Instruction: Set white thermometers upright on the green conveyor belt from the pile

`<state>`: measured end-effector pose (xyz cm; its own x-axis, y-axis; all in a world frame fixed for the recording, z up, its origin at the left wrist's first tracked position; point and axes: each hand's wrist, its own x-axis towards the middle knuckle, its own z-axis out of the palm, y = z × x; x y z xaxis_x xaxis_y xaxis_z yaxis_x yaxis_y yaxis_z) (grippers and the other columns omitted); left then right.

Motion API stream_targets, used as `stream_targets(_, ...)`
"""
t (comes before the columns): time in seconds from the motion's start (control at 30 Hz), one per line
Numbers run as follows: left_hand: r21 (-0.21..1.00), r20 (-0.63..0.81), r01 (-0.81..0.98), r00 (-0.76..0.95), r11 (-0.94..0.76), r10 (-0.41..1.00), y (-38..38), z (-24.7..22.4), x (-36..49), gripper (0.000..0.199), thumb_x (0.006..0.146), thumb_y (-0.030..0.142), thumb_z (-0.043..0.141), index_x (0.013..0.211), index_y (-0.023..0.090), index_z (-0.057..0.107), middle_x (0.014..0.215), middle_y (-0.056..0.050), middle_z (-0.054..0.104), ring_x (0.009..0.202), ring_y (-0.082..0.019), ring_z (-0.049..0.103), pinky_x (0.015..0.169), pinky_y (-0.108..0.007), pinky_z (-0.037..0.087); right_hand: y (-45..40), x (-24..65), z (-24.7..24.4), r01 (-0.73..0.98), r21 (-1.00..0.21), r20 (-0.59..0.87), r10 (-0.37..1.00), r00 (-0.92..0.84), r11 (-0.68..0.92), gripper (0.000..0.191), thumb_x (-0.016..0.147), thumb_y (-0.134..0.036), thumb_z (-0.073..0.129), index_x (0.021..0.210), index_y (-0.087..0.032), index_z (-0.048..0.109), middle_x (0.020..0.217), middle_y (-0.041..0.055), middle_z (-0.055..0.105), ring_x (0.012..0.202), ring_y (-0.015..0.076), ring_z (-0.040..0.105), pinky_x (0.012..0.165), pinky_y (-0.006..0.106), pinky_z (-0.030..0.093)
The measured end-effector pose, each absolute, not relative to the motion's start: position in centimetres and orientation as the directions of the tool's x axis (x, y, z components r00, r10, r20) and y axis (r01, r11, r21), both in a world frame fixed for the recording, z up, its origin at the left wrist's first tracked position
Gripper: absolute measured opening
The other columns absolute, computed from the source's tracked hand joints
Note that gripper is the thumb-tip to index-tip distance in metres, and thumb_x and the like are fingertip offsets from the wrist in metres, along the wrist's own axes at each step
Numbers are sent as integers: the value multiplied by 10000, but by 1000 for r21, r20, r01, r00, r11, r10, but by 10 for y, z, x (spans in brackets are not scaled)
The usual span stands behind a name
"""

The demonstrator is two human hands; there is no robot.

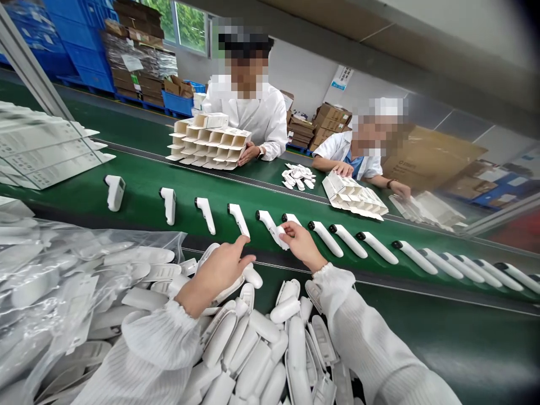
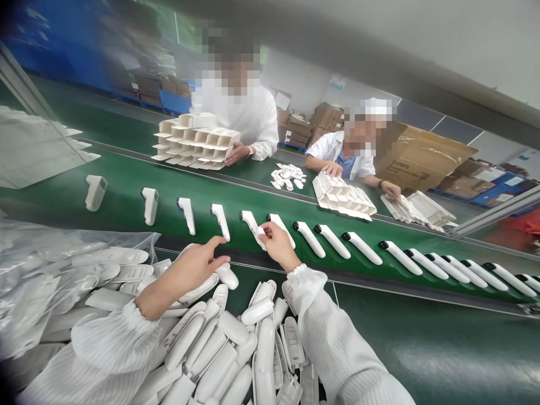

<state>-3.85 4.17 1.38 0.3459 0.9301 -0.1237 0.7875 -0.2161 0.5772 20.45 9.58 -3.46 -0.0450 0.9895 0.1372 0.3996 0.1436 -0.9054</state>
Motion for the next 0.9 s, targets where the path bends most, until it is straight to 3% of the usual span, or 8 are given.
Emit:
stream_targets(0.1, 448, -187, 858, 364, -250, 913, 40, 11, -38, 458, 899, 335, 546, 1342, 222, 519, 1103, -143, 608, 910, -323, 646, 781, -392, 470, 104, 213, -36, 406, -900, 156, 987, -47, 162, 479, 803, -300, 588, 1270, -193, 591, 921, 21, 617, 753, 166, 592, 715, 301, 504)
stream_targets(0.17, 375, -229, 890, 361, -260, 904, 37, 10, -34, 438, 894, 316, 540, 1323, 230, 553, 1177, -167, 558, 884, -338, 653, 782, -444, 487, 102, 217, -37, 380, -898, 214, 975, -65, 223, 492, 846, -337, 574, 1320, -205, 578, 976, 35, 608, 757, 165, 600, 701, 297, 510)
stream_targets(0.33, 263, -285, 922, 354, -283, 891, 31, 12, -28, 380, 914, 251, 444, 1250, 184, 610, 1140, -201, 535, 816, -350, 655, 698, -474, 510, 88, 229, -49, 608, -718, 384, 921, -62, 340, 297, 868, -382, 606, 1087, -189, 664, 1074, 75, 616, 935, 228, 601, 803, 352, 516)
stream_targets(0.47, 230, -278, 920, 374, -316, 885, 29, 14, -28, 338, 913, 206, 417, 1167, 161, 635, 1069, -188, 562, 798, -334, 658, 688, -449, 509, 82, 243, -59, 750, -604, 354, 934, -52, 271, 246, 861, -411, 605, 953, -183, 605, 951, 71, 615, 834, 231, 588, 743, 359, 511)
stream_targets(0.7, 267, -238, 906, 393, -329, 888, 29, 13, -29, 300, 900, 241, 465, 1148, 135, 597, 970, -173, 618, 851, -389, 646, 694, -454, 476, 75, 263, -64, 773, -579, 380, 925, -26, 260, 199, 880, -392, 552, 891, -193, 549, 885, 53, 619, 788, 227, 594, 713, 345, 503)
stream_targets(0.8, 353, -229, 881, 408, -316, 884, 31, 17, -31, 236, 907, 258, 454, 1087, 193, 592, 904, -113, 639, 794, -332, 643, 642, -375, 434, 77, 266, -67, 795, -553, 351, 935, -49, 249, 209, 890, -305, 512, 1036, -174, 585, 975, 78, 652, 898, 256, 622, 817, 391, 509)
stream_targets(0.9, 446, -205, 853, 392, -271, 897, 34, 21, -33, 192, 937, 316, 400, 1030, 239, 550, 797, -43, 634, 727, -260, 623, 580, -304, 369, 80, 267, -67, 839, -479, 332, 938, -99, 258, 374, 879, -164, 459, 1236, -131, 568, 1176, 128, 625, 1078, 275, 591, 970, 423, 458)
